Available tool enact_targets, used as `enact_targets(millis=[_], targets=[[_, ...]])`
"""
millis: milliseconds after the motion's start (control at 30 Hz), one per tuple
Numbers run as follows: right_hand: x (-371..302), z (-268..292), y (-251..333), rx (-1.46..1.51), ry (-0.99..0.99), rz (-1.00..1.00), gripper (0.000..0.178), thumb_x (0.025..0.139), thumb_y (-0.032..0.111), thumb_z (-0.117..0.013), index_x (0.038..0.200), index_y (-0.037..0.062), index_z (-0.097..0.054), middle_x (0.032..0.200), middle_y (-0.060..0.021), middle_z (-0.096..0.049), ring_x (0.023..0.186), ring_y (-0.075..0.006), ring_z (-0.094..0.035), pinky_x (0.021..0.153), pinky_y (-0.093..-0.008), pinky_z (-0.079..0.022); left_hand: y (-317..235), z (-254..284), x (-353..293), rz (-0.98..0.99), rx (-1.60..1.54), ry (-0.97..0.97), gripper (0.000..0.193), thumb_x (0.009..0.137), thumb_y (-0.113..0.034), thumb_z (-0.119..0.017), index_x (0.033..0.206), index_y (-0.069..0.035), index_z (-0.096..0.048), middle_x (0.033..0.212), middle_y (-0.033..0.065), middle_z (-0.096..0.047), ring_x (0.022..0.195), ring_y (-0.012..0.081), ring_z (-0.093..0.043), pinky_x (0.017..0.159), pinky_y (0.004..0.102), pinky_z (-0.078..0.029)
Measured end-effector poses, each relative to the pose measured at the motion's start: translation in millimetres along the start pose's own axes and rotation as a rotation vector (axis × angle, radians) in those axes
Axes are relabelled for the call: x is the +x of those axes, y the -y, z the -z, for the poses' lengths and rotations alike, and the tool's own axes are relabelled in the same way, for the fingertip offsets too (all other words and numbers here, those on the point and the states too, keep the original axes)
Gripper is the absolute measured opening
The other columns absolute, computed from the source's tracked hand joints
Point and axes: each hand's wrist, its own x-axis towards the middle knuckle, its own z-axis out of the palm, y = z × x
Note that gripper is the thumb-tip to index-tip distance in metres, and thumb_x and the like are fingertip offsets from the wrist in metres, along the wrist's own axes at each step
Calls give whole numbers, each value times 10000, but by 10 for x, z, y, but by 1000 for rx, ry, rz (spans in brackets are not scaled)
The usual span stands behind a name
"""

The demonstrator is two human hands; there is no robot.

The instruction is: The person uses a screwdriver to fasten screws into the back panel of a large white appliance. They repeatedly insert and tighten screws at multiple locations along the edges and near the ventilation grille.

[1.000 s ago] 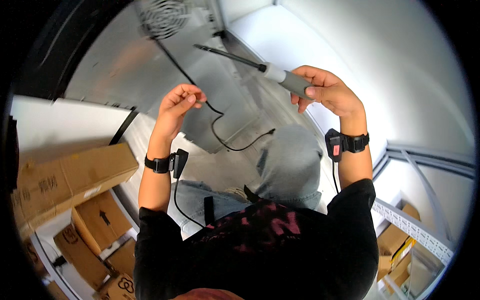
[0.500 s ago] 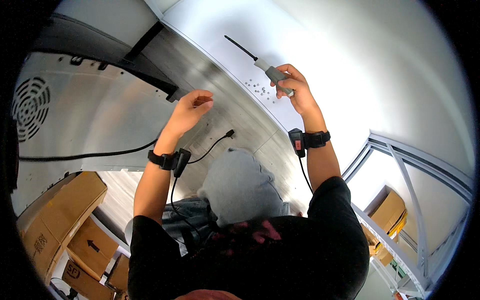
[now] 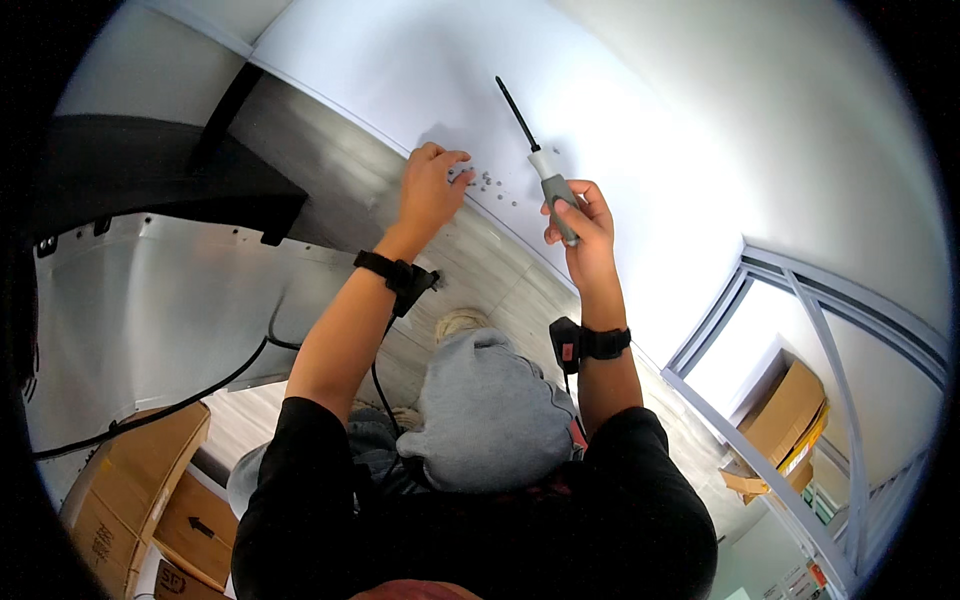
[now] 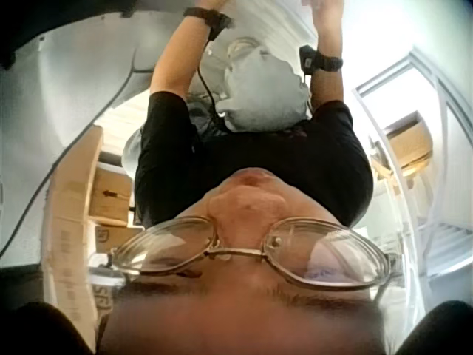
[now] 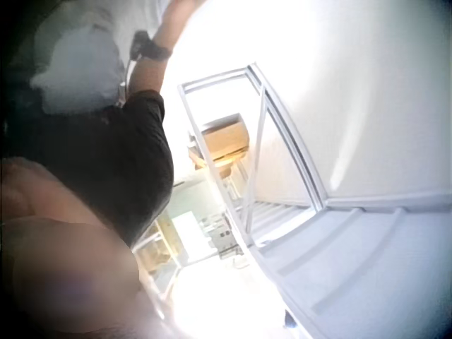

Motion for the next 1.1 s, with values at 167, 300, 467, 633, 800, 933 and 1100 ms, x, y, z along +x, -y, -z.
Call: enact_targets(millis=[167, 300, 467, 633, 800, 933, 1100], targets=[[-204, 125, -154, -2, -78, -1, 210, 833, 132, -605, 1011, 46, -534, 803, -104, -597, 564, -105, -491, 549, -264, -438, 123, -175, 33, -39, 136, 62, 149, 723, -125, -725, 864, -81, -708, 900, 61, -560, 890, 259, -506, 812, 379, -420], [-266, 160, -139, 10, -77, 11, 209, 830, 118, -602, 1014, 44, -537, 806, -102, -599, 568, -106, -494, 549, -262, -439, 148, -233, 77, -53, 217, 70, 105, 713, -130, -738, 799, -78, -710, 857, 53, -579, 868, 255, -521, 786, 366, -430], [-269, 143, -82, -19, -61, 18, 210, 827, 101, -598, 1018, 37, -539, 813, -99, -605, 576, -106, -499, 549, -256, -437, 127, -110, 125, -30, 98, 43, 39, 746, -101, -709, 772, -71, -707, 850, 60, -603, 860, 260, -532, 753, 374, -447], [-134, 59, -44, -38, -10, 34, 208, 825, 92, -600, 1017, 35, -542, 820, -97, -609, 580, -104, -505, 546, -248, -432, 111, 100, 199, 12, -35, -20, 103, 774, -75, -678, 873, -71, -708, 888, 74, -615, 890, 271, -537, 746, 382, -465], [-158, 43, -112, -36, -31, 17, 211, 822, 89, -611, 1015, 35, -545, 818, -96, -612, 579, -101, -509, 537, -243, -428, 314, 100, 158, 32, 93, 134, 135, 782, -67, -663, 906, -94, -708, 905, 58, -611, 908, 266, -533, 770, 372, -470], [-166, 118, -216, -27, -51, -9, 211, 823, 90, -614, 1015, 33, -545, 817, -93, -613, 582, -98, -511, 538, -243, -432, 345, 10, 134, -125, 197, 114, 136, 754, -76, -681, 883, -107, -712, 876, 44, -600, 893, 252, -532, 788, 370, -466], [-139, 144, -248, -56, -55, 5, 204, 830, 87, -605, 1016, 30, -543, 827, -89, -612, 592, -95, -513, 541, -241, -436, 302, -61, 253, -242, 252, 131, 87, 717, -86, -700, 800, -108, -716, 843, 28, -585, 871, 231, -527, 792, 357, -451]])
